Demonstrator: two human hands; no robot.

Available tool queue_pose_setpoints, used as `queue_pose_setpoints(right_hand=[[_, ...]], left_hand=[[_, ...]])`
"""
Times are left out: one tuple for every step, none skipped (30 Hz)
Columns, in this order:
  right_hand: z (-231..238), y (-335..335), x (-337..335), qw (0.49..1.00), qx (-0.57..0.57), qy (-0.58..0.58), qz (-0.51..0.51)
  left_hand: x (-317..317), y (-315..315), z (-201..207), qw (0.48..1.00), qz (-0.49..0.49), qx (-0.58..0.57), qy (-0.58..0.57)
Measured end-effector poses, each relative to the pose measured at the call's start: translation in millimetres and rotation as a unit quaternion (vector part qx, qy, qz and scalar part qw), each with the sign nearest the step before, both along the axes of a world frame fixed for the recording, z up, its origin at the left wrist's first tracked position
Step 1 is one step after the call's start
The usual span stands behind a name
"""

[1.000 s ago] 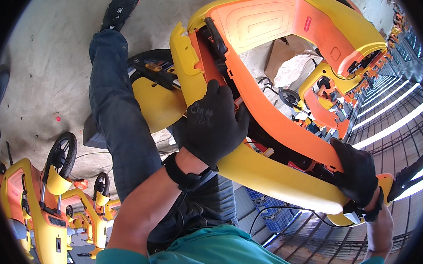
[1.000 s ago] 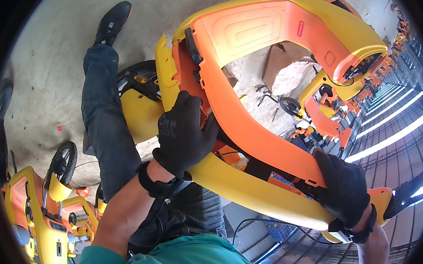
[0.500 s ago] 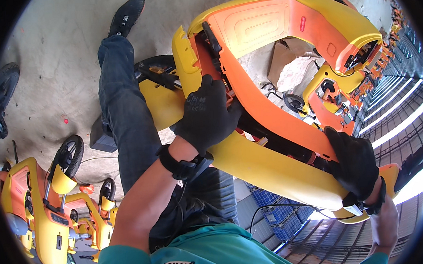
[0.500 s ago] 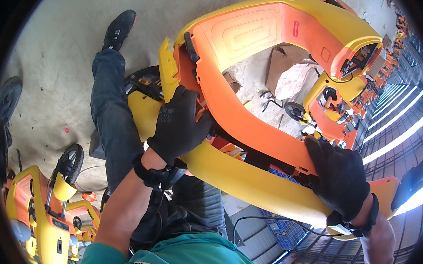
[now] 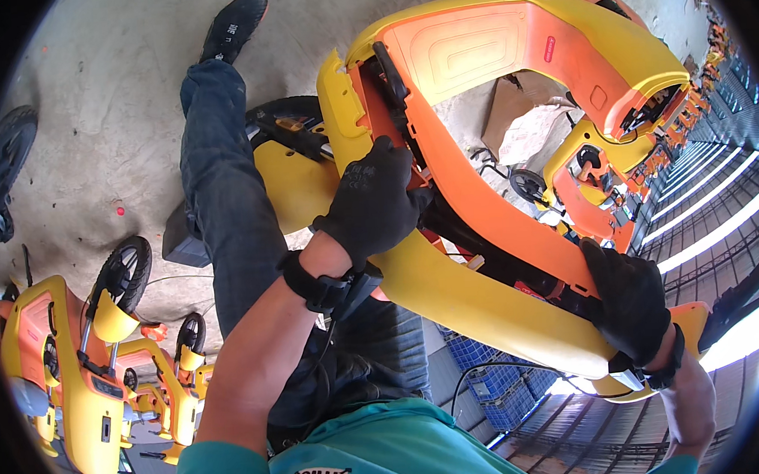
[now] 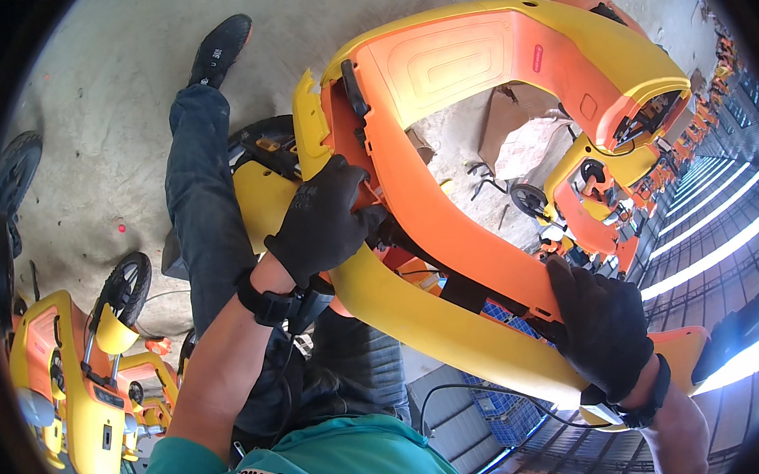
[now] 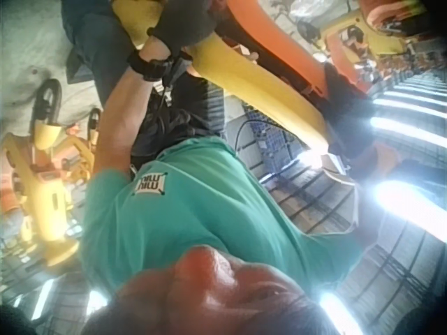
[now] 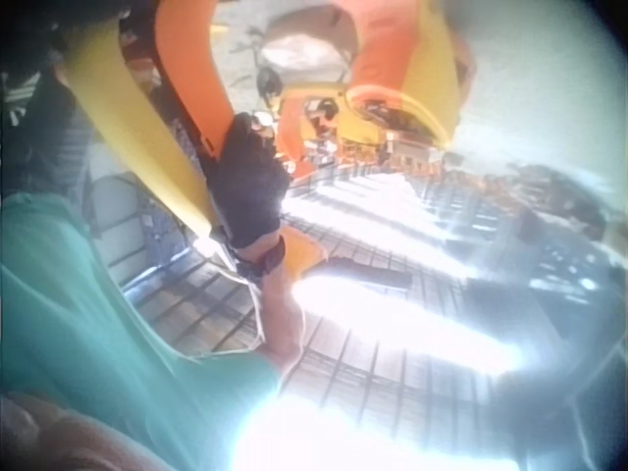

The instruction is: The person disassembles the yellow and orange plastic fairing components from a small electric motorcycle by hand. They pull apart the interlocking panels and unclip internal plastic fasteners until the front bodywork is removed.

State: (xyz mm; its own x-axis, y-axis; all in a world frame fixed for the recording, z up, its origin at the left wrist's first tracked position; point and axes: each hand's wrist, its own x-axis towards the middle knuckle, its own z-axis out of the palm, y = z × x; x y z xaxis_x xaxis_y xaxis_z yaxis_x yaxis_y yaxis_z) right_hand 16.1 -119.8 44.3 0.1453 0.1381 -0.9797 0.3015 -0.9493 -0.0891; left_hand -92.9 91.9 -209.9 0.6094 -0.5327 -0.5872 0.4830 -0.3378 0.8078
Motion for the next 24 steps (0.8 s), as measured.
queue_pose_setpoints(right_hand=[[4, 2, 1, 1.0, 0.0, -0.002, -0.012], [8, 5, 4, 1.0, -0.001, -0.004, -0.024], [12, 12, 10, 1.0, -0.015, -0.006, -0.02], [5, 13, 16, 0.999, -0.008, 0.025, -0.048], [-1, 12, 21, 0.996, -0.002, 0.056, -0.075], [-8, 9, 23, 0.996, 0.01, 0.059, -0.073], [-9, 9, 27, 0.994, 0.019, 0.073, -0.077], [-12, 10, 30, 0.992, 0.028, 0.086, -0.082], [-19, 12, 35, 0.993, 0.027, 0.088, -0.079], [-31, 14, 39, 0.983, 0.016, 0.133, -0.123], [-42, 17, 43, 0.97, 0.003, 0.174, -0.168], [-55, 18, 40, 0.971, 0.003, 0.175, -0.165], [-70, 18, 31, 0.96, 0.005, 0.186, -0.209], [-83, 18, 25, 0.948, 0.002, 0.191, -0.255], [-93, 19, 21, 0.949, 0.0, 0.191, -0.252], [-103, 20, 18, 0.94, 0.016, 0.222, -0.26], [-113, 22, 16, 0.929, 0.032, 0.253, -0.267], [-122, 26, 15, 0.926, -0.029, 0.276, -0.255], [-134, 26, 7, 0.925, -0.026, 0.283, -0.252], [-144, 24, -6, 0.933, 0.031, 0.283, -0.221], [-151, 23, -15, 0.936, 0.087, 0.283, -0.191], [-152, 30, -13, 0.935, 0.088, 0.286, -0.188], [-149, 39, -8, 0.944, 0.054, 0.254, -0.202], [-147, 44, -7, 0.951, 0.02, 0.221, -0.215]], left_hand=[[2, -3, -2, 1.0, 0.001, -0.016, 0.003], [5, -5, -2, 1.0, 0.005, -0.029, 0.001], [9, -6, -2, 0.999, -0.007, -0.036, -0.005], [9, -1, -1, 1.0, -0.022, -0.016, -0.008], [9, 2, -1, 1.0, -0.021, -0.003, -0.005], [8, 3, -1, 0.999, -0.028, 0.008, -0.022], [9, 3, -2, 0.999, -0.033, 0.007, -0.04], [12, 5, -3, 0.999, -0.03, 0.006, -0.039], [17, 6, -4, 0.996, -0.06, 0.011, -0.068], [18, 7, -5, 0.991, -0.09, 0.016, -0.095], [18, 8, -8, 0.992, -0.087, 0.016, -0.094], [15, 8, -11, 0.991, -0.058, 0.003, -0.122], [11, 10, -12, 0.989, -0.029, -0.007, -0.147], [11, 9, -12, 0.989, -0.026, -0.009, -0.147], [11, 7, -11, 0.994, -0.04, -0.022, -0.101], [11, 6, -10, 0.997, -0.053, -0.031, -0.054], [9, 5, -10, 0.997, -0.051, -0.03, -0.052], [5, 3, -12, 0.998, -0.032, -0.044, -0.044], [1, 4, -14, 0.998, -0.013, -0.053, -0.033], [1, 5, -15, 0.998, -0.011, -0.052, -0.03], [2, 7, -15, 0.998, -0.018, -0.065, -0.021], [2, 9, -17, 0.997, -0.023, -0.077, -0.012], [1, 9, -16, 0.997, -0.022, -0.076, -0.009], [1, 9, -13, 0.997, -0.016, -0.072, -0.02]])
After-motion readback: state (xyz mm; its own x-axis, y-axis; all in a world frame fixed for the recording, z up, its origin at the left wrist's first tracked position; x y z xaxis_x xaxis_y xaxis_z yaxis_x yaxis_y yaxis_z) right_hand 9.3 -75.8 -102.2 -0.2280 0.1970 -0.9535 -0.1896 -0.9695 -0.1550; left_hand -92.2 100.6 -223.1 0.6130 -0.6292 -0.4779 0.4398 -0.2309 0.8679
